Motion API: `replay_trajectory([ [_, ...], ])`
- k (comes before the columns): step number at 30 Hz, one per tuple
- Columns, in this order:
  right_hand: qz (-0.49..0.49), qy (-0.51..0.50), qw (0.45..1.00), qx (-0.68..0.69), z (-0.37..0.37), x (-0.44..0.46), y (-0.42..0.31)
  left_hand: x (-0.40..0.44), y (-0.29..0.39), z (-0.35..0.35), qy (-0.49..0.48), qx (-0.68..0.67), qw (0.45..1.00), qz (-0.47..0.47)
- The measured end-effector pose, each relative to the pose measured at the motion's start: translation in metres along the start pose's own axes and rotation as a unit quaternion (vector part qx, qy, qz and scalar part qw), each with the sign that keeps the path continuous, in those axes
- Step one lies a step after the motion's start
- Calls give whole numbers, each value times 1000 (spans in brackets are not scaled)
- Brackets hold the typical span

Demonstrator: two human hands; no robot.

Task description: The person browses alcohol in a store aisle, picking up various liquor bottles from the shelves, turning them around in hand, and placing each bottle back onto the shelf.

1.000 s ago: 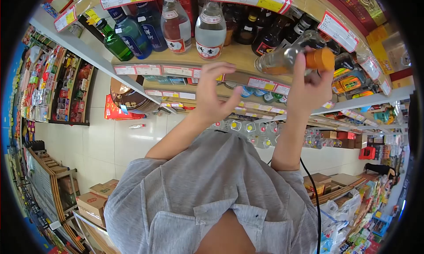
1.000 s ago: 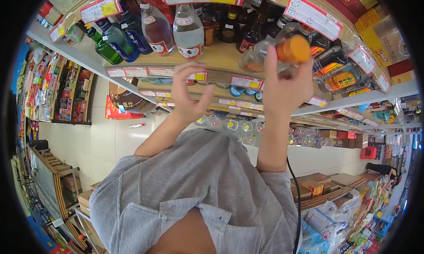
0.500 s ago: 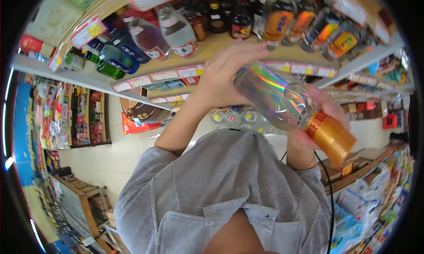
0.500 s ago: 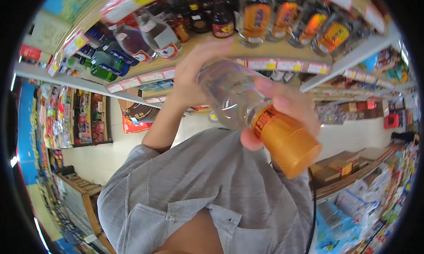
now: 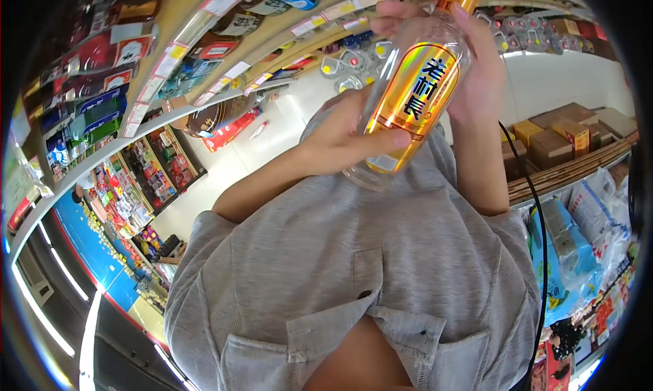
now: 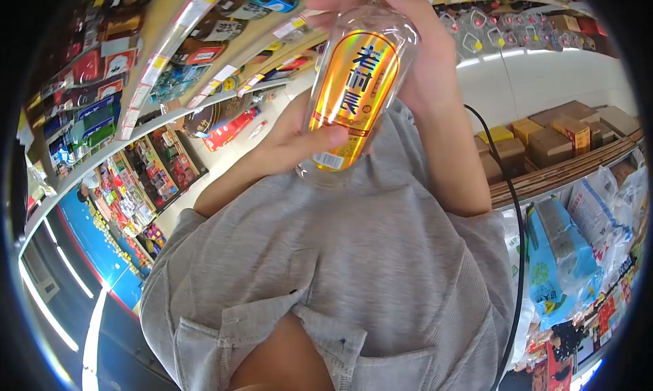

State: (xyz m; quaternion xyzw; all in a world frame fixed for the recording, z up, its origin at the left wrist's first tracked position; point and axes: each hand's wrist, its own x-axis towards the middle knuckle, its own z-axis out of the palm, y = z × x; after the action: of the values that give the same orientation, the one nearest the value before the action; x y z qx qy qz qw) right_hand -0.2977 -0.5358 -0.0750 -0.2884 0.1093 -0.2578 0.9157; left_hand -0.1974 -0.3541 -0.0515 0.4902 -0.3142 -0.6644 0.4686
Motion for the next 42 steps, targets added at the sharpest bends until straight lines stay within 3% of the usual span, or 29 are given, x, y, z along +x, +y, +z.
replay_trajectory([
  [1, 17, -3, 999, 48, -13, -4, -1, 7, -4, 6, -23, -13, 999, -24],
  [4, 52, 53, 979, 189, -30, -16, -7, 33, -23, 32, 1, -18, 999, 45],
  [6, 90, 93, 956, 264, -32, -20, -21, 42, -22, 45, 1, -86, 996, -16],
  [8, 94, 119, 967, 203, -47, -19, -21, 50, -17, 44, -19, -177, 979, -98],
  [10, 104, 153, 972, 142, -55, -16, -25, 55, -21, 44, -14, -219, 968, -118],
  [13, 84, 122, 966, 210, -74, -13, -16, 65, -26, 45, -8, -288, 949, -125],
  [19, 140, 100, 928, 331, -80, -3, -26, 77, -28, 66, 54, -246, 965, -71],
  [26, 137, 6, 948, 287, -75, 13, -20, 71, -31, 51, 65, -184, 979, -64],
  [34, 227, 67, 930, 282, -59, 26, -17, 69, -35, 50, 116, -232, 965, -39],
  [39, 225, -22, 925, 304, -58, 28, -9, 64, -37, 56, 141, -165, 976, 12],
  [42, 206, -2, 935, 289, -53, 22, -7, 54, -35, 53, 122, -187, 974, -29],
])
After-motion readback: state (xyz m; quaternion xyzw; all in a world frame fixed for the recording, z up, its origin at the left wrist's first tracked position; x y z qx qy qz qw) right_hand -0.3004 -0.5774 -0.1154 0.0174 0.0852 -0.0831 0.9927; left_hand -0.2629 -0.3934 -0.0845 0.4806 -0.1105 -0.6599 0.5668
